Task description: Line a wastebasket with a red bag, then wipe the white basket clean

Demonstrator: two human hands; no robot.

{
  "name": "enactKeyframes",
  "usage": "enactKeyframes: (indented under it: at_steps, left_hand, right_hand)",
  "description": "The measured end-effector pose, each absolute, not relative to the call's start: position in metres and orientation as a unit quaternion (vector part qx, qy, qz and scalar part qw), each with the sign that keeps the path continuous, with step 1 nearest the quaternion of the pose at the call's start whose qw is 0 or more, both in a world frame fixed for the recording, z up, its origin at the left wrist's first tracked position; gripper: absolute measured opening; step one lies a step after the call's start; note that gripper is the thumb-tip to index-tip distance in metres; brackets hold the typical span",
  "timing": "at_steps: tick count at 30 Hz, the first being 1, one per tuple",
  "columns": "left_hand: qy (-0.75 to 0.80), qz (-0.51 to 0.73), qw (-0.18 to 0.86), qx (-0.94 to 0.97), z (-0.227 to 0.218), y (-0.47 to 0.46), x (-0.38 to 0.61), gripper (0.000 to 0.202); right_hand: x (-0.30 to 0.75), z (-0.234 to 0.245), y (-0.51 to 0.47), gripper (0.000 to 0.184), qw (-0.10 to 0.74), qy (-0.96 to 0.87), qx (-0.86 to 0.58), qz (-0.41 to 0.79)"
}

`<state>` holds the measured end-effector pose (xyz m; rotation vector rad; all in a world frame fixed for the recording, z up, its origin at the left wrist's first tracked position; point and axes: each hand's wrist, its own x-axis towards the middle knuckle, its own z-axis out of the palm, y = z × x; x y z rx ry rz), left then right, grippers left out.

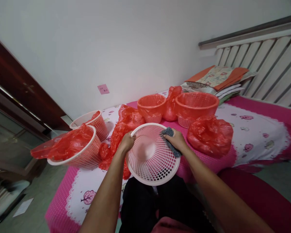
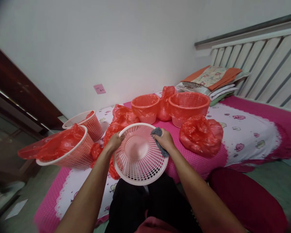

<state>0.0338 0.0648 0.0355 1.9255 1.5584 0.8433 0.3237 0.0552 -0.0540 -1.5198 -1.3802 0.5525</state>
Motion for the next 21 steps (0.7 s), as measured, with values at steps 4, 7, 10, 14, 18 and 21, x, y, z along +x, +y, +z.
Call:
enactKeyframes:
  at_steps: [4, 7, 10, 14, 18, 21]
  left_hand:
    - [0.574, 0.323, 0.270, 0.702, 0.037, 0.066, 0.031, 0.023]
    - [0.570, 0.334, 0.281, 0.696, 0.036, 0.064, 0.029, 0.024]
    - [0.565, 0.349, 0.293, 0.687, 0.034, 0.058, 0.028, 0.025]
    - [0.573, 0.366, 0.297, 0.671, 0.029, 0.044, 0.024, 0.025]
    - [0.567, 0.381, 0.271, 0.678, 0.031, 0.027, 0.012, 0.032]
    - [0.542, 0.390, 0.229, 0.709, 0.045, 0.019, 0.003, 0.048]
  right_hand:
    - [0.324, -0.083, 0.036, 0.034, 0.547, -0.504, -0.603, 0.290]
    - [0.317, -0.100, 0.019, 0.041, 0.573, -0.450, -0.599, 0.332]
    - [0.305, -0.113, 0.000, 0.045, 0.594, -0.408, -0.612, 0.328]
    - [0.298, -0.119, -0.015, 0.046, 0.606, -0.395, -0.613, 0.318]
    - [0.308, -0.103, -0.006, 0.044, 0.600, -0.447, -0.589, 0.307]
    - [0.317, -0.073, 0.015, 0.035, 0.575, -0.546, -0.552, 0.260]
